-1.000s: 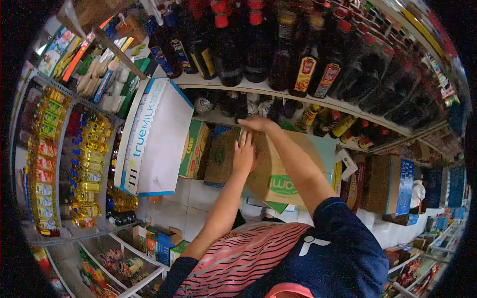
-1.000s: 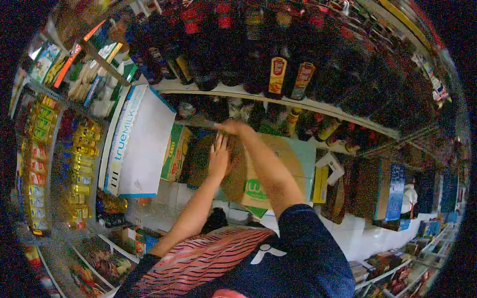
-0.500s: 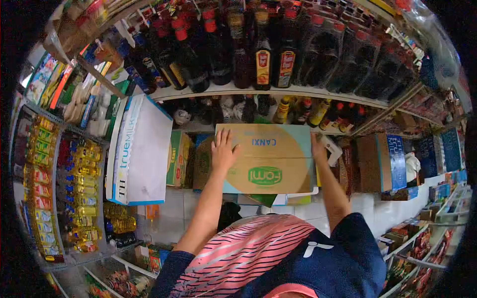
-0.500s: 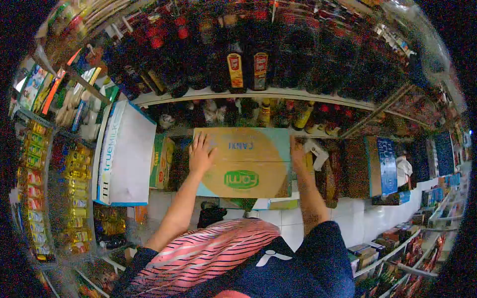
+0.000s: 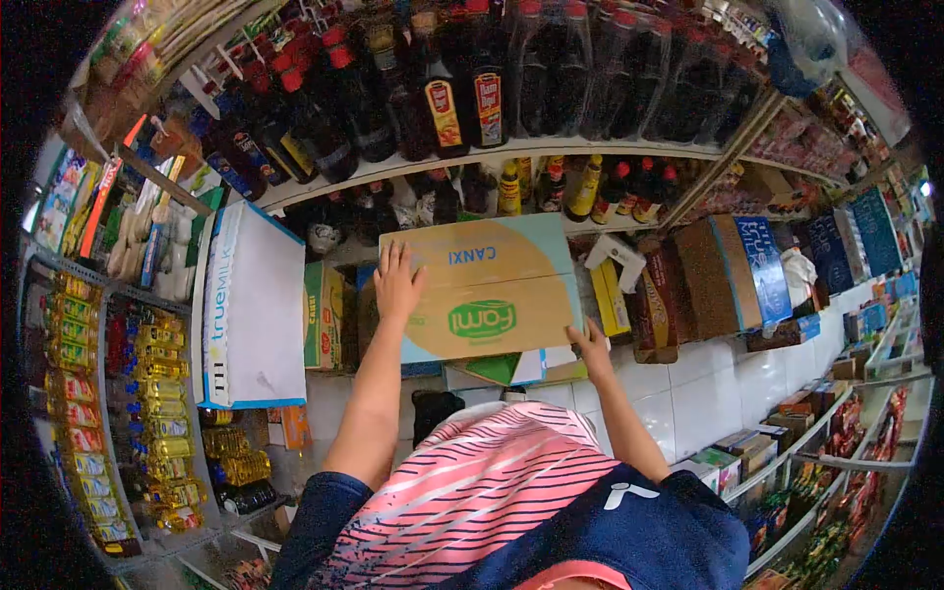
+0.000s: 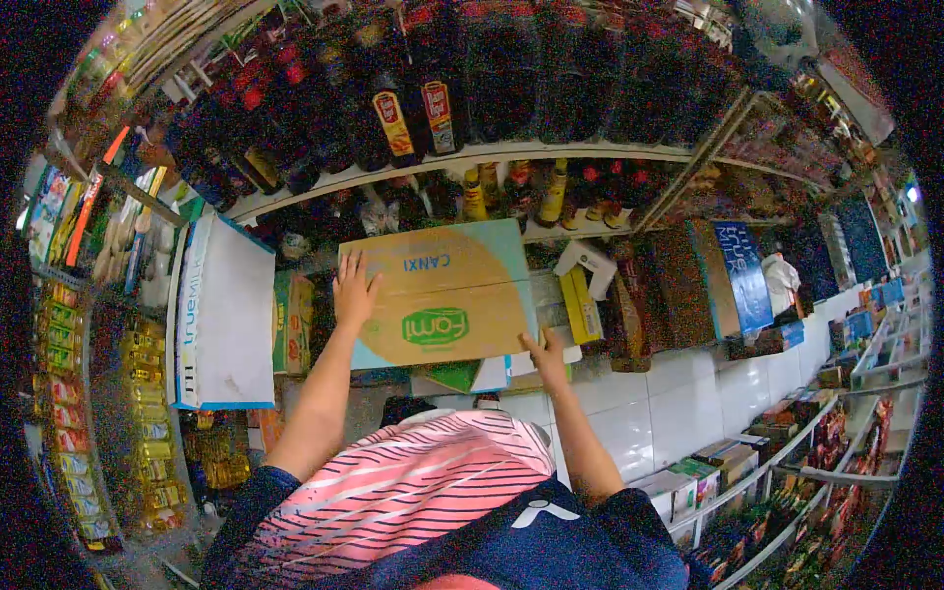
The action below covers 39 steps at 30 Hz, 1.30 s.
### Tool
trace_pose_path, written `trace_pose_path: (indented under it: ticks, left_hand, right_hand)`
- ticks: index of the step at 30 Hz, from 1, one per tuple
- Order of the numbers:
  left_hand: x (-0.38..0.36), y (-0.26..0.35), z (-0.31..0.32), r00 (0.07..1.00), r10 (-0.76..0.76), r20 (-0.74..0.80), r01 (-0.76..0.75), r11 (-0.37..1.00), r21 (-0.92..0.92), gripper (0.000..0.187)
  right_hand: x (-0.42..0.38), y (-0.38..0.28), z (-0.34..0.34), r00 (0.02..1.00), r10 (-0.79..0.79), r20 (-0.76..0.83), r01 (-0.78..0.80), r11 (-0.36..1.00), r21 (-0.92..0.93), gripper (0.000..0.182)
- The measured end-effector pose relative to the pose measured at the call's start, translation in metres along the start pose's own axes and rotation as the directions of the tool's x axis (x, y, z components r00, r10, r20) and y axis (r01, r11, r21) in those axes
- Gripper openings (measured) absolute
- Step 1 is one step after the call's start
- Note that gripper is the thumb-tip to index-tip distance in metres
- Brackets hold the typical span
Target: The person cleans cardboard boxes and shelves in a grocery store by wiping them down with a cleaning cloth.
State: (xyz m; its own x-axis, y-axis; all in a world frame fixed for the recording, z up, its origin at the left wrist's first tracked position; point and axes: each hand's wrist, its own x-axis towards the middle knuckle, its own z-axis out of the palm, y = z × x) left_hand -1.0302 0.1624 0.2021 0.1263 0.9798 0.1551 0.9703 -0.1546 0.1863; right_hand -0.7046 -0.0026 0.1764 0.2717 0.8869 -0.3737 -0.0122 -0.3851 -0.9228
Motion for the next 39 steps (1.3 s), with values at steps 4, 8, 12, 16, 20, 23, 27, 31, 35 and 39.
trace_pose_path:
  ticks: [4,8,12,16,20,23,27,31,35,39]
  left_hand:
    - [0.0,0.001,-0.001,0.999,-0.009,0.032,0.008,0.999,0.045,0.055]
    - [0.001,0.005,-0.005,1.0,-0.018,0.013,0.018,1.0,0.001,0.056]
    - [-0.003,0.0,-0.002,0.998,-0.037,0.044,0.038,0.999,-0.015,0.054]
    - [-0.014,0.002,-0.007,0.998,-0.043,0.036,0.045,0.998,-0.046,0.049]
    - [-0.072,0.001,-0.002,0.989,-0.137,-0.049,0.129,0.982,-0.141,0.046]
    - [-0.131,-0.011,-0.009,0.995,-0.036,-0.094,0.009,0.963,-0.269,0.044]
    - [-0.215,-0.037,-0.004,0.897,-0.429,-0.107,0.204,0.616,-0.761,0.035]
    - [-0.266,-0.066,-0.06,0.658,-0.732,-0.175,0.334,0.492,-0.804,0.03]
    - [-0.279,-0.118,-0.116,0.516,-0.764,-0.387,0.34,0.597,-0.726,0.028]
    - [-0.266,-0.17,-0.185,0.385,-0.648,-0.658,0.331,0.762,-0.557,0.028]
  right_hand:
    - [0.012,0.018,0.013,0.835,-0.453,-0.312,0.366,0.881,-0.3,0.041]
    - [0.008,-0.004,0.04,0.615,-0.786,-0.062,0.592,0.513,-0.622,0.036]
    - [-0.004,-0.027,0.082,0.618,-0.675,0.403,0.775,0.437,-0.456,0.034]
    - [-0.013,-0.03,0.103,0.509,-0.624,0.592,0.86,0.392,-0.326,0.037]
    - [-0.01,-0.038,0.081,0.351,-0.587,0.73,0.936,0.215,-0.277,0.041]
    - [0.001,-0.034,0.078,0.332,-0.569,0.752,0.943,0.206,-0.261,0.041]
    - [-0.009,-0.057,0.115,0.348,-0.56,0.752,0.936,0.255,-0.243,0.037]
    - [-0.005,-0.061,0.173,0.305,-0.539,0.785,0.936,0.321,-0.144,0.035]
    - [-0.018,-0.074,0.247,0.336,-0.51,0.792,0.819,0.574,0.022,0.037]
    - [-0.055,-0.121,0.328,0.29,-0.54,0.79,0.755,0.636,0.158,0.04]
